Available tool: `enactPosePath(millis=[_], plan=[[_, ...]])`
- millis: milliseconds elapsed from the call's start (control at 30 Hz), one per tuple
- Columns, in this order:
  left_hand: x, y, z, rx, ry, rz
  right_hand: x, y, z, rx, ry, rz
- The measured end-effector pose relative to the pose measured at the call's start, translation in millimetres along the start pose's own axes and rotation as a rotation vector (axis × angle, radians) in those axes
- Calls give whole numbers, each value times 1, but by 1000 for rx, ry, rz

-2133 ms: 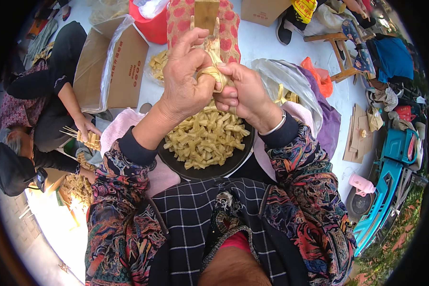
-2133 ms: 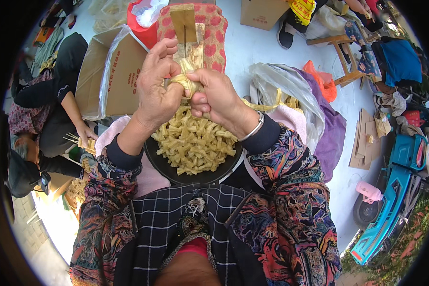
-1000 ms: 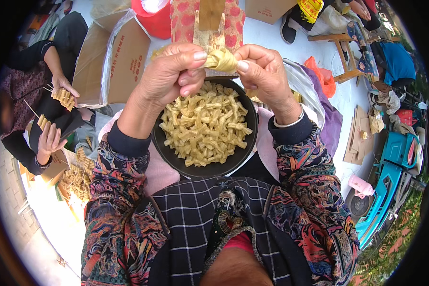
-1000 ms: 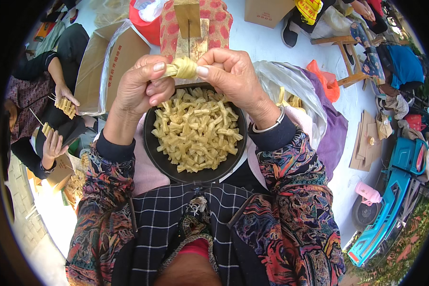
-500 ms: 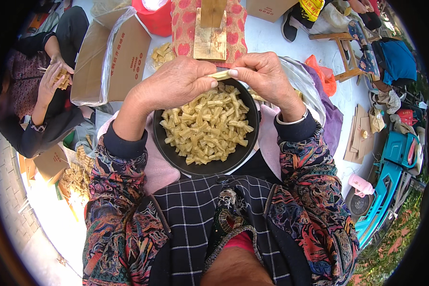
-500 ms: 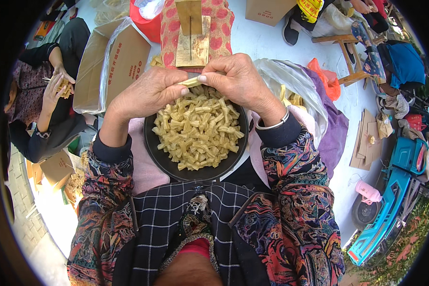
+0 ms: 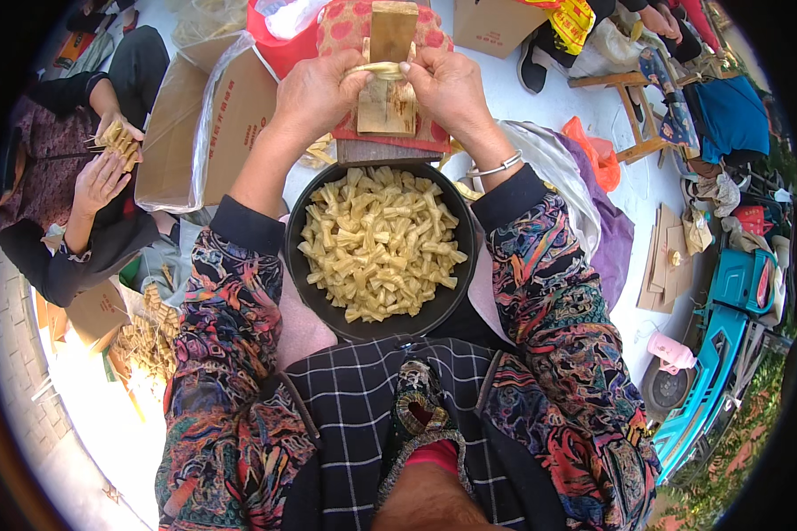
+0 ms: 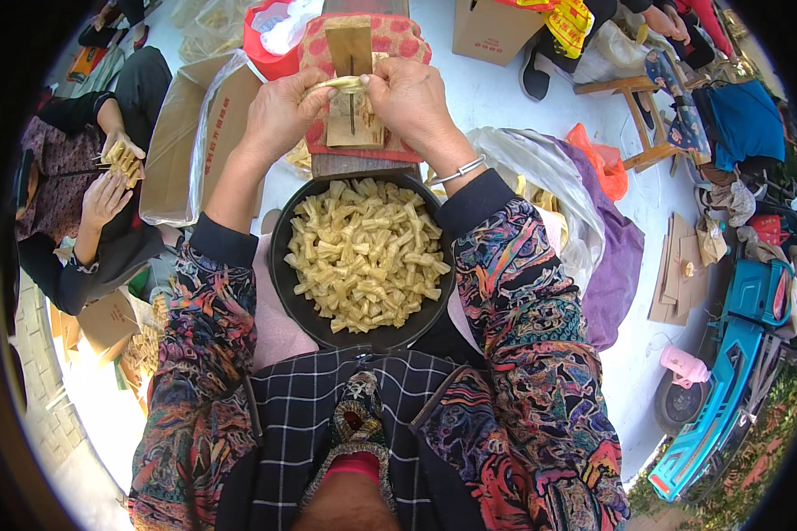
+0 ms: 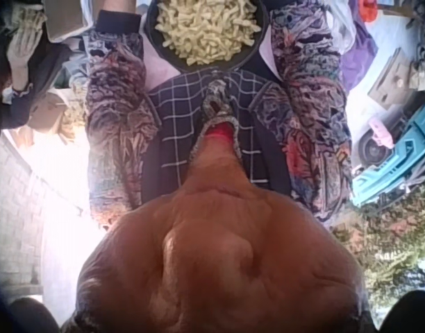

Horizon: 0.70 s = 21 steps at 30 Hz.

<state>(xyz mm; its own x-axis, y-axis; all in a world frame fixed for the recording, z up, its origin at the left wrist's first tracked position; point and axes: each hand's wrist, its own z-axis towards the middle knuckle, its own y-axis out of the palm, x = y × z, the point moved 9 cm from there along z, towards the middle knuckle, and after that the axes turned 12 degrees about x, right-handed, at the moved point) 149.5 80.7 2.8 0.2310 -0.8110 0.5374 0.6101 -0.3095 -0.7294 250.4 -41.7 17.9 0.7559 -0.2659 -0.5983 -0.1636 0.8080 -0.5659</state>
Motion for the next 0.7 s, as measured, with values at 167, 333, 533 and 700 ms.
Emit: enactPosePath(millis=[167,333,533,700], plan=[[0,2,-20,-265,-87,149,23,11,-8,-152,-133,-428],[34,7,-59,-258,-29,-140,-5,29,-68,-506,828,800],[26,11,-65,35,-794,-1491,-56,46,-96,-704,898,1212],[3,-49,-27,95,-554,-1951,-87,27,-94,-821,824,1285]])
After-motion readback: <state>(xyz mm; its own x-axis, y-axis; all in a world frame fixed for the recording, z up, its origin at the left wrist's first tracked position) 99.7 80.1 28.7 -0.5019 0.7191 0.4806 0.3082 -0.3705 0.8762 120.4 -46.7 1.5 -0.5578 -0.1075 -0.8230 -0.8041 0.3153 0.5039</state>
